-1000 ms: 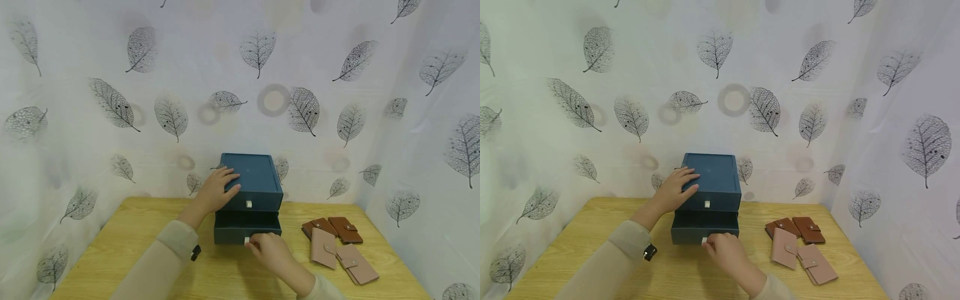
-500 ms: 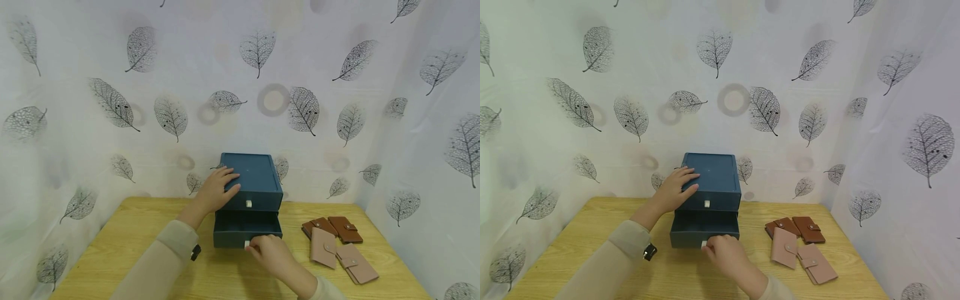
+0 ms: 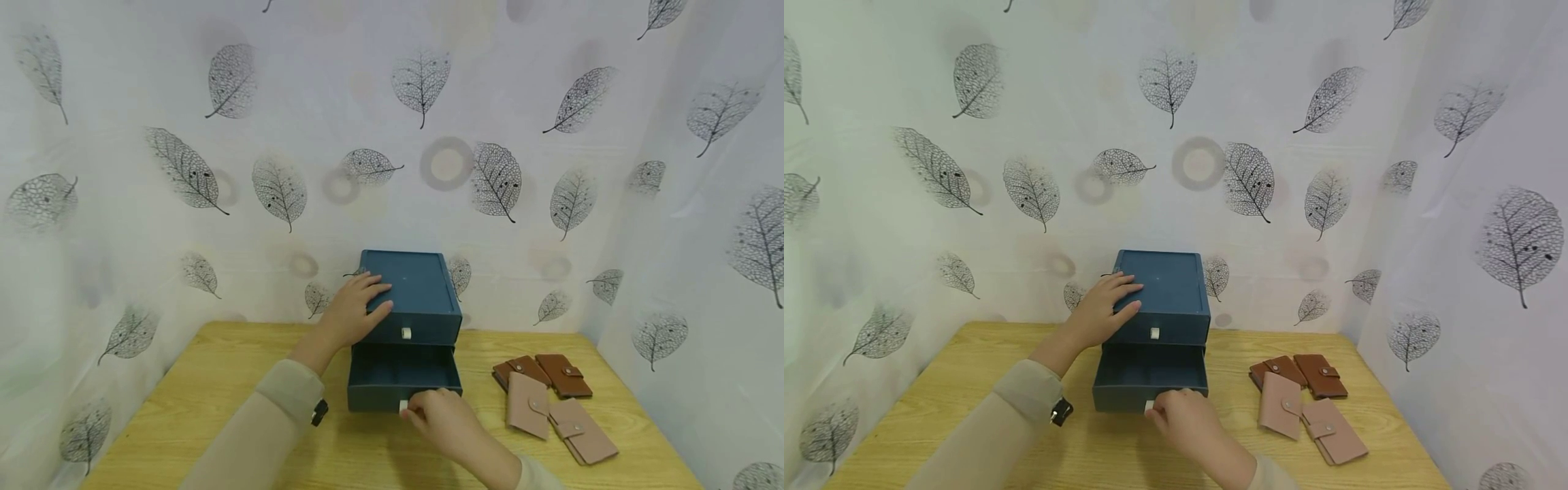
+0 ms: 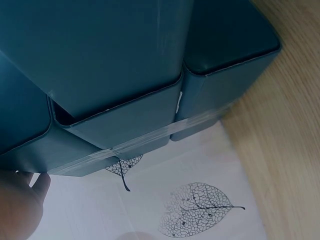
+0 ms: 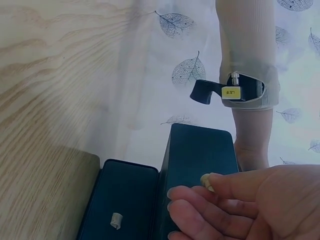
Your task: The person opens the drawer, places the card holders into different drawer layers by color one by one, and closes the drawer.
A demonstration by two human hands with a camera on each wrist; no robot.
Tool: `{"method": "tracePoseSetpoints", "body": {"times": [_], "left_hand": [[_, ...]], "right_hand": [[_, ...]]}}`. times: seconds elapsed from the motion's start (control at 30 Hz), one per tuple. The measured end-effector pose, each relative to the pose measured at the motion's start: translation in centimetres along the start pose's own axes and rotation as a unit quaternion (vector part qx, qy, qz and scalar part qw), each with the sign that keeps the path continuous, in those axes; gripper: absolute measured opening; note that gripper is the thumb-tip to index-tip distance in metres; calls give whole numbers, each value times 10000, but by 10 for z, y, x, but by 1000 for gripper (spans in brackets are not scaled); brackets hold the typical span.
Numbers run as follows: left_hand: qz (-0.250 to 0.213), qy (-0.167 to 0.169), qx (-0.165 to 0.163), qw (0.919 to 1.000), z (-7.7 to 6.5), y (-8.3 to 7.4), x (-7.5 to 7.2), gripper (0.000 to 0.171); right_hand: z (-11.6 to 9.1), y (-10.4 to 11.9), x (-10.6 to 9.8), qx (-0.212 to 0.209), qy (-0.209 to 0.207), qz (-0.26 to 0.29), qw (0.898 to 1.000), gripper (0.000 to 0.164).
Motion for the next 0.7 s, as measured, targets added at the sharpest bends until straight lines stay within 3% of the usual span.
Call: {"method": "tracePoseSetpoints", "body": {"times": [0.7], "left_hand": [[-42, -75, 80, 9999, 1, 1, 2, 52]], "right_hand": [[-3, 0, 4, -34, 149, -14, 9999, 25]]}}
Point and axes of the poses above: each hand's wrist, its own z-axis towards the middle knuckle, its own x-axis out of the palm, y = z × x, the point moved 9 cm from there along z, towards the middle knuckle, and after that the axes turned 9 degrees about y, right-handed, at the moved point
